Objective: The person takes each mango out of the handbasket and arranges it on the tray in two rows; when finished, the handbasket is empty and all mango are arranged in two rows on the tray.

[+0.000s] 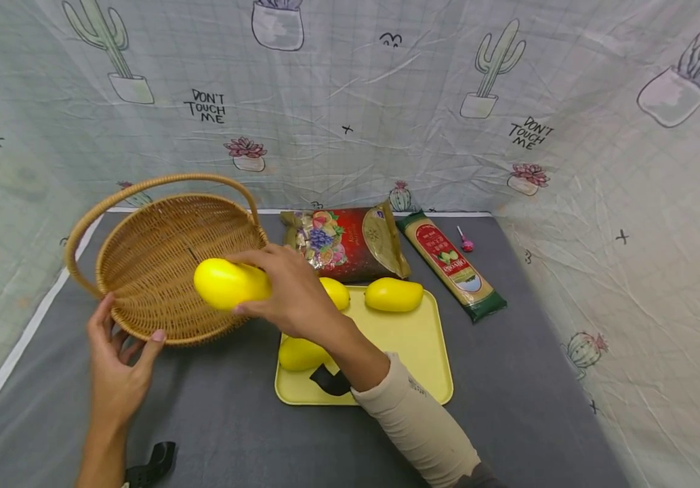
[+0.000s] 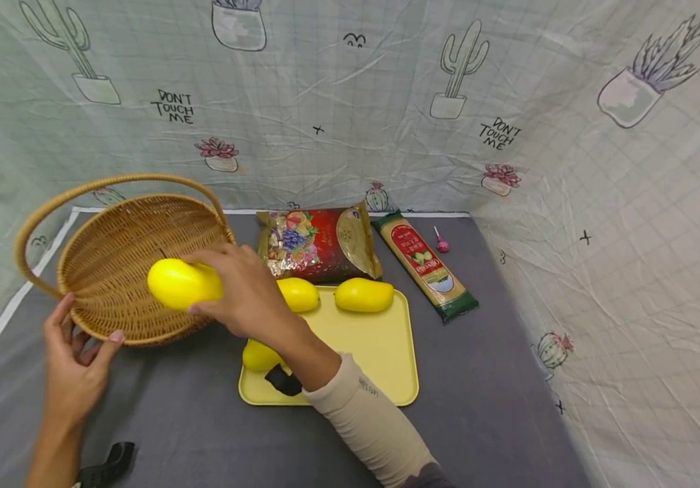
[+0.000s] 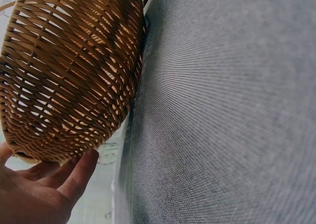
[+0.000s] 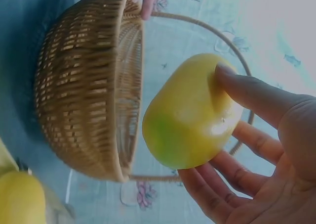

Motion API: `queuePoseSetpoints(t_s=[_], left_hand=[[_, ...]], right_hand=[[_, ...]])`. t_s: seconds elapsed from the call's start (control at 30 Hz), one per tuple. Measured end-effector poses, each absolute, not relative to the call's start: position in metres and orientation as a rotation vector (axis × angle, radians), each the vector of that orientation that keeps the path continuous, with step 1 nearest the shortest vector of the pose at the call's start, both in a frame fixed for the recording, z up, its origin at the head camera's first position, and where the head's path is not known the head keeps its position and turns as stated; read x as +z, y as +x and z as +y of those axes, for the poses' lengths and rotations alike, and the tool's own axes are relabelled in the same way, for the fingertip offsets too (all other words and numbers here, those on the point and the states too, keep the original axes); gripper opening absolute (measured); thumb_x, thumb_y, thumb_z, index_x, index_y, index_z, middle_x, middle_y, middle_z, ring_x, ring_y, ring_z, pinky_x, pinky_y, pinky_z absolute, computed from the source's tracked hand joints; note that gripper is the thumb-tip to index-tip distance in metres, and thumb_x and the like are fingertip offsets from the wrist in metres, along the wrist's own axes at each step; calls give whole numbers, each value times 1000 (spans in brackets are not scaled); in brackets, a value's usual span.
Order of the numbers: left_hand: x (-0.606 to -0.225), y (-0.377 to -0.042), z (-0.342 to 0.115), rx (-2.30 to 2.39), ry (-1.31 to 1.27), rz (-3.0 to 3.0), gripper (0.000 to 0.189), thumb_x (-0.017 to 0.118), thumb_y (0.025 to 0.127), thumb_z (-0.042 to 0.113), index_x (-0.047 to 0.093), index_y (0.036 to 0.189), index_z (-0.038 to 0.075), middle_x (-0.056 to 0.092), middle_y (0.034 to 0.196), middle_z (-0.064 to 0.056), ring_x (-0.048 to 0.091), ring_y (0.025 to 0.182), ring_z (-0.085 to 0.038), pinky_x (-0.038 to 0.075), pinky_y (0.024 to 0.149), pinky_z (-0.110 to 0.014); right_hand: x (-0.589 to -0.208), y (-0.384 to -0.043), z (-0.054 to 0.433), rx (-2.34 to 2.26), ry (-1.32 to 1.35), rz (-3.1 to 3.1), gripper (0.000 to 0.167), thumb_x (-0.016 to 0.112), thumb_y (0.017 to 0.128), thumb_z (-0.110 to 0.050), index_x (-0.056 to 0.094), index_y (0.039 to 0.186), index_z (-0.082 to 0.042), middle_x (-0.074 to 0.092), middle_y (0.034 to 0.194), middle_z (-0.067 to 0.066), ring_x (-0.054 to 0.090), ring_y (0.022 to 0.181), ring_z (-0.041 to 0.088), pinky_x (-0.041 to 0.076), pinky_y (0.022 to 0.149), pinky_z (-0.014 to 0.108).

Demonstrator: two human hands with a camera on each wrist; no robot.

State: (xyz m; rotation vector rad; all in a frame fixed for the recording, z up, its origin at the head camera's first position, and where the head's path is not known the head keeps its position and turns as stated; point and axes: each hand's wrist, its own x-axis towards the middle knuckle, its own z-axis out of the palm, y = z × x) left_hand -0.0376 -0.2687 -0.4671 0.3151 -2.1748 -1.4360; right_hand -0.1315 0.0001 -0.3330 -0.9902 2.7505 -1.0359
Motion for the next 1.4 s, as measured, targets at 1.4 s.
queuePoseSetpoints(t_s=[1.4], left_hand=[[-466, -46, -276, -1436, 349, -2164, 85, 68, 99, 1, 25, 169, 24, 40, 163, -10, 54, 120, -8, 42, 87, -8]], right_hand=[[-373, -105, 139, -1070, -732, 2829, 70, 96, 79, -25, 68, 143, -25, 70, 124, -2, 58, 110, 17, 53, 91, 41]])
